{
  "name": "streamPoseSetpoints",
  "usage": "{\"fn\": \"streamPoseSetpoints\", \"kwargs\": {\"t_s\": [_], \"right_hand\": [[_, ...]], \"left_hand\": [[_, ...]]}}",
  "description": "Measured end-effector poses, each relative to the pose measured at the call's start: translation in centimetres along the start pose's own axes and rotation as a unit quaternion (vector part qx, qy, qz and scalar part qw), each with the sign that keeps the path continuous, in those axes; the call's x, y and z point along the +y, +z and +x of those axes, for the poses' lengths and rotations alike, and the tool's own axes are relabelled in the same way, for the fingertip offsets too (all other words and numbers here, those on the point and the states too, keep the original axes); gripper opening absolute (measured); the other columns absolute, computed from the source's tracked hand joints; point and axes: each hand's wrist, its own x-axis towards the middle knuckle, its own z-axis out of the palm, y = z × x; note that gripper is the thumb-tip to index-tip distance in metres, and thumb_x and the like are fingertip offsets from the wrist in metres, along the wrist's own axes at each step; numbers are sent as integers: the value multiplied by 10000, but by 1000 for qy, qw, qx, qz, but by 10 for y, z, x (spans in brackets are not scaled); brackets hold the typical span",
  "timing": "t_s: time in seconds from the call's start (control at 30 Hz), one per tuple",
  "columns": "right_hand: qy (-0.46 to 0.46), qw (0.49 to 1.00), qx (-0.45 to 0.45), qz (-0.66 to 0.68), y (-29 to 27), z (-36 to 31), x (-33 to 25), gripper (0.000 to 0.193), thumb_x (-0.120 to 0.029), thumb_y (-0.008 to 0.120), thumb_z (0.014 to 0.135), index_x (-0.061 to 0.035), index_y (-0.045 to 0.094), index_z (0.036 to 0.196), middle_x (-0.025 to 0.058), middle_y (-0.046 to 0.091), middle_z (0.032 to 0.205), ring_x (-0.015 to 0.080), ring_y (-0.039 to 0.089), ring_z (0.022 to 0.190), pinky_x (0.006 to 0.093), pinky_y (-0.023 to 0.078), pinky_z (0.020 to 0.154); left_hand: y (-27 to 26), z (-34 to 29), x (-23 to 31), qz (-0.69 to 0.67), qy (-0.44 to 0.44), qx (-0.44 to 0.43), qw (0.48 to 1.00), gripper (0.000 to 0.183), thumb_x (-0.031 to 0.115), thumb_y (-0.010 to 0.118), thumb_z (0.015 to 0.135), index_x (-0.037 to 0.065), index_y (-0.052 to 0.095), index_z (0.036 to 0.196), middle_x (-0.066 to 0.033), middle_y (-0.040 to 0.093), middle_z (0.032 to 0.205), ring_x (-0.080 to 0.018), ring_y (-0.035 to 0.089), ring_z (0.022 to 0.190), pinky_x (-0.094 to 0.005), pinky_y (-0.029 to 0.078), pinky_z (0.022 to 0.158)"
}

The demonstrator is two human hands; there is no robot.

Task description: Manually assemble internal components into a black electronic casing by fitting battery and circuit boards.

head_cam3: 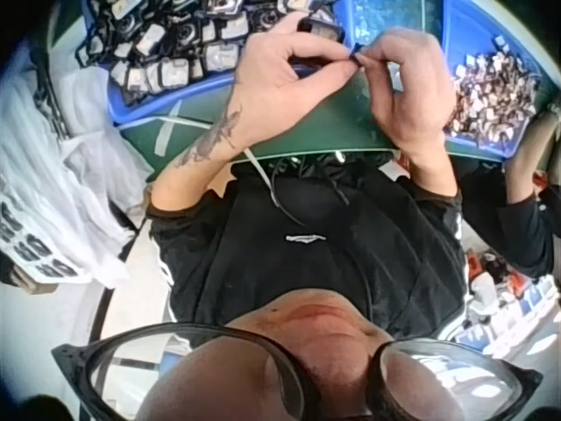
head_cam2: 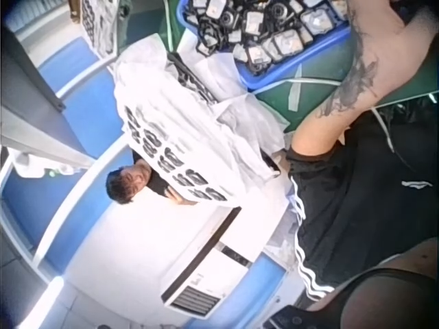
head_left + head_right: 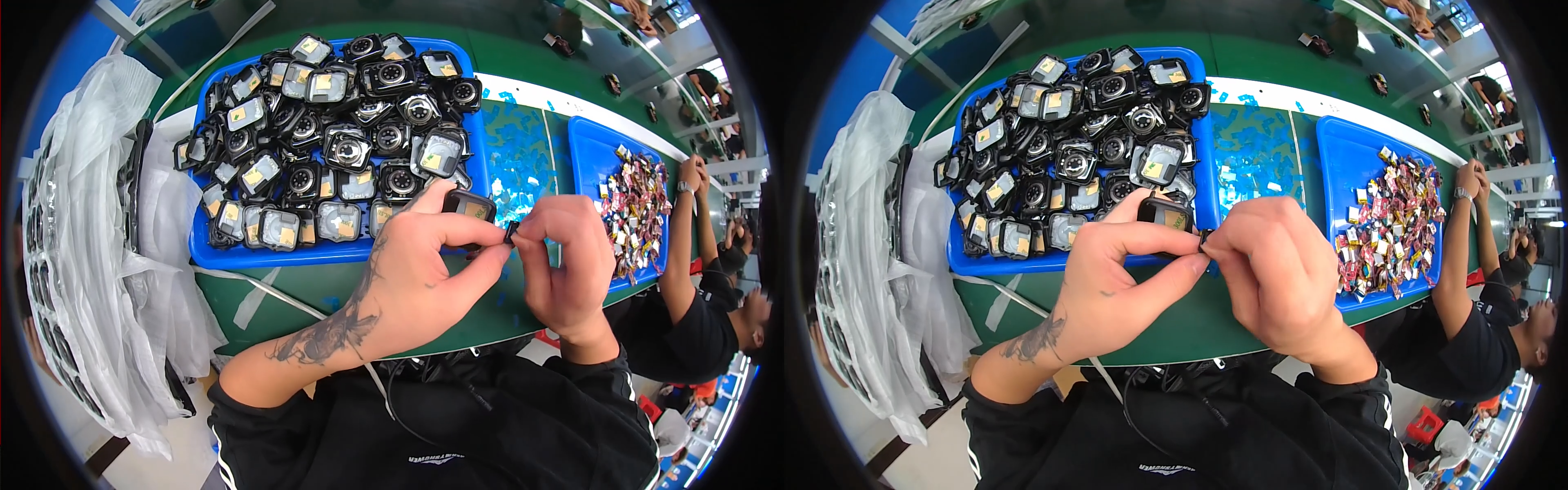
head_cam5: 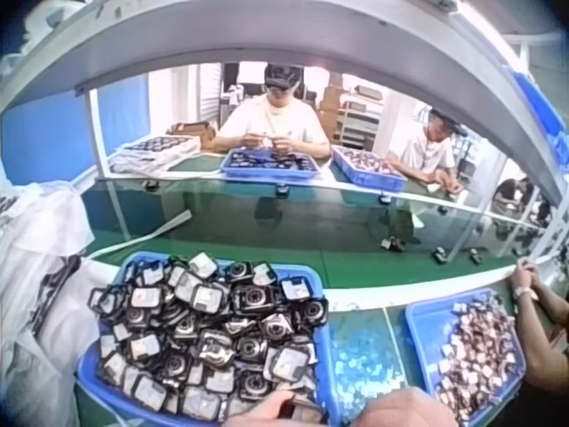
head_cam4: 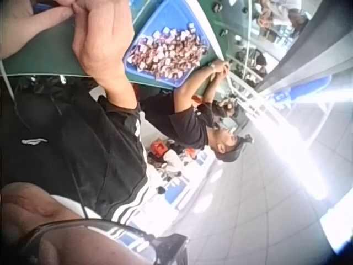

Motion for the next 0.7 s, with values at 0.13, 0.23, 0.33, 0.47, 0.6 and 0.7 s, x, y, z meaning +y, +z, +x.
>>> {"fn": "streamPoseSetpoints", "kwargs": {"t_s": [0.13, 0.23, 0.33, 0.47, 0.6, 0.7], "right_hand": [[-75, 997, 15, 8, 2, -9, -2, 283, 108, 713, 637, -8, 609, 873, 100, 606, 821, 258, 601, 691, 328, 497, 608], [31, 999, -6, 0, -10, -22, 7, 256, 100, 688, 699, -2, 631, 927, 133, 631, 880, 285, 633, 717, 355, 519, 627], [138, 972, -43, -183, -11, -9, 20, 329, 103, 610, 801, -42, 674, 1089, 99, 654, 847, 253, 642, 821, 311, 499, 733], [252, 946, 9, 203, -11, -18, 8, 205, 52, 621, 842, 13, 710, 1023, 92, 661, 839, 174, 622, 786, 275, 471, 718], [210, 937, -27, 278, -9, -18, 6, 186, 29, 647, 839, 26, 711, 1014, 100, 654, 862, 161, 598, 792, 278, 469, 732], [189, 889, -33, 416, -4, -23, 9, 124, 5, 646, 863, 31, 665, 982, 114, 633, 923, 161, 581, 827, 295, 472, 749]], "left_hand": [[2, -1, -8, -72, -30, 15, 997, 98, 76, 683, 843, -19, 708, 840, -45, 659, 668, -153, 600, 605, -529, 241, 1159], [0, 1, -8, -127, -89, 16, 988, 113, 90, 677, 861, -16, 710, 835, -20, 665, 672, -113, 586, 591, -540, 197, 1174], [-6, 3, -2, -101, -134, -53, 984, 120, 49, 667, 890, -45, 714, 949, -63, 734, 906, -70, 616, 769, -356, 259, 1088], [-3, 1, -3, -147, -148, -87, 974, 142, 55, 672, 884, -41, 715, 979, -38, 720, 855, -85, 640, 803, -444, 93, 1181], [-3, -3, -7, -209, -167, -140, 953, 158, 49, 683, 876, -33, 715, 1007, -22, 706, 807, -90, 642, 791, -408, 134, 1172], [-5, 0, 3, -248, -221, -166, 929, 238, 29, 631, 911, -38, 666, 1137, -58, 691, 977, -98, 628, 890, -347, 283, 1111]]}}
